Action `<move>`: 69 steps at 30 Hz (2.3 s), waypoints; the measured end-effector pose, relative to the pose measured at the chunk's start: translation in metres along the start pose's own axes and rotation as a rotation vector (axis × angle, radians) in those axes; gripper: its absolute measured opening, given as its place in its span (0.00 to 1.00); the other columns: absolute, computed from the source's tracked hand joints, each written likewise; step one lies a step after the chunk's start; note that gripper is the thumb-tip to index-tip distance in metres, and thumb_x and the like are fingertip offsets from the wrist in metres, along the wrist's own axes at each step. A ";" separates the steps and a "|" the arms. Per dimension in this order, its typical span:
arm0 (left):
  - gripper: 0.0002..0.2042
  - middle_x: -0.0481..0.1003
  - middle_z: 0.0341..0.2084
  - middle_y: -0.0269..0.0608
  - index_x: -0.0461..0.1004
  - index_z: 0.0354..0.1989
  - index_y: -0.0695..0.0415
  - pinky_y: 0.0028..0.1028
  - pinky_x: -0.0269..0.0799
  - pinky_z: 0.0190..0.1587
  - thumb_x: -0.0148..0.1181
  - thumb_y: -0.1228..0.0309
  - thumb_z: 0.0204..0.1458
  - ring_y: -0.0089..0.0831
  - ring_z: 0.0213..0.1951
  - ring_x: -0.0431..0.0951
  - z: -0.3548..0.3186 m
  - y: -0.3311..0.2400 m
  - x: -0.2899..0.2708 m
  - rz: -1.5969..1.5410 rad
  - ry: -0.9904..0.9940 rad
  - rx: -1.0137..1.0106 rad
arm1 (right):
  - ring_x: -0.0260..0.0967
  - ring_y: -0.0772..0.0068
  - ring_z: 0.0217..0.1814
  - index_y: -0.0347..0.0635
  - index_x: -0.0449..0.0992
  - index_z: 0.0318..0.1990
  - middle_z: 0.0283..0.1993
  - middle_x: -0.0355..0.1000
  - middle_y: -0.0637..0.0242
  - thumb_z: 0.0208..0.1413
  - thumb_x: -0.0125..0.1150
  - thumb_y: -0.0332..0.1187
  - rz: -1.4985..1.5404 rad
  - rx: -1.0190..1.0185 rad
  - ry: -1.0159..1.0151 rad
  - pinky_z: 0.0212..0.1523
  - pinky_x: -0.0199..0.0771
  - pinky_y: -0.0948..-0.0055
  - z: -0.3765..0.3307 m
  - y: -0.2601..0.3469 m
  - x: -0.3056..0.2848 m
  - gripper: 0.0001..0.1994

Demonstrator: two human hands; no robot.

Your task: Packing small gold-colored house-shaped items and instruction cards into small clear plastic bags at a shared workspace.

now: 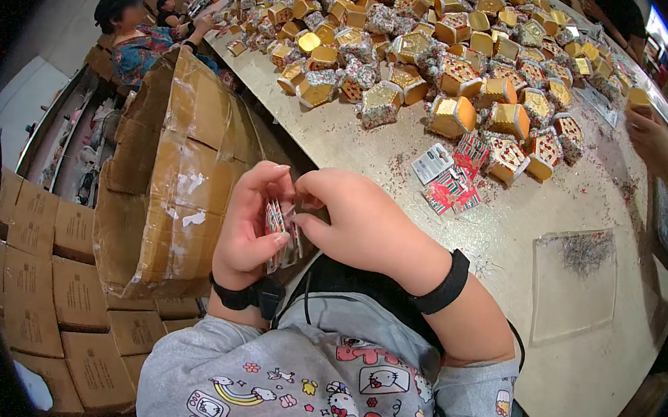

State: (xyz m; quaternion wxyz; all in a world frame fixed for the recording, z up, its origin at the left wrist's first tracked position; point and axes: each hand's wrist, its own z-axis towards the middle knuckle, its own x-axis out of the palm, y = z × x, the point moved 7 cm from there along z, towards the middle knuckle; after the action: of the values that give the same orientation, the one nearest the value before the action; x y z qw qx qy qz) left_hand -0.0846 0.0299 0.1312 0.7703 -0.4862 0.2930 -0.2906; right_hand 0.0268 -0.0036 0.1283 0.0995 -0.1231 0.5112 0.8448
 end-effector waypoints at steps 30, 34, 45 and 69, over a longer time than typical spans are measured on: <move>0.37 0.58 0.47 0.40 0.54 0.56 0.61 0.26 0.61 0.45 0.65 0.72 0.33 0.28 0.44 0.65 0.001 0.002 0.011 0.007 0.057 0.056 | 0.65 0.60 0.29 0.40 0.72 0.25 0.26 0.64 0.62 0.39 0.58 0.26 -0.001 -0.084 -0.092 0.29 0.66 0.68 -0.002 0.013 -0.003 0.03; 0.36 0.64 0.42 0.37 0.54 0.57 0.59 0.24 0.61 0.45 0.63 0.75 0.35 0.24 0.43 0.65 -0.003 0.014 0.011 0.095 -0.002 -0.147 | 0.65 0.64 0.28 0.38 0.71 0.26 0.28 0.65 0.62 0.40 0.58 0.23 -0.017 -0.094 -0.077 0.29 0.66 0.72 -0.001 0.018 -0.009 0.03; 0.45 0.55 0.53 0.45 0.43 0.62 0.56 0.31 0.63 0.49 0.65 0.77 0.34 0.32 0.49 0.62 0.008 0.020 0.016 0.151 -0.129 0.107 | 0.67 0.61 0.27 0.35 0.69 0.29 0.25 0.68 0.58 0.46 0.54 0.25 0.017 0.043 -0.155 0.28 0.67 0.69 -0.004 0.013 -0.028 0.03; 0.29 0.63 0.47 0.45 0.53 0.56 0.65 0.29 0.59 0.52 0.55 0.77 0.43 0.31 0.49 0.64 0.006 0.021 0.030 0.099 -0.033 -0.124 | 0.64 0.73 0.26 0.34 0.66 0.33 0.24 0.66 0.63 0.50 0.50 0.24 0.045 0.162 -0.044 0.28 0.65 0.75 -0.002 0.000 -0.023 0.03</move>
State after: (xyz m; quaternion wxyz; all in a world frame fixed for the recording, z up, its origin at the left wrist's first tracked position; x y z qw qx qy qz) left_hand -0.0570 0.0185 0.1087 0.7569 -0.5226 0.3214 -0.2254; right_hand 0.0484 -0.0068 0.1344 0.1012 -0.0846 0.5781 0.8052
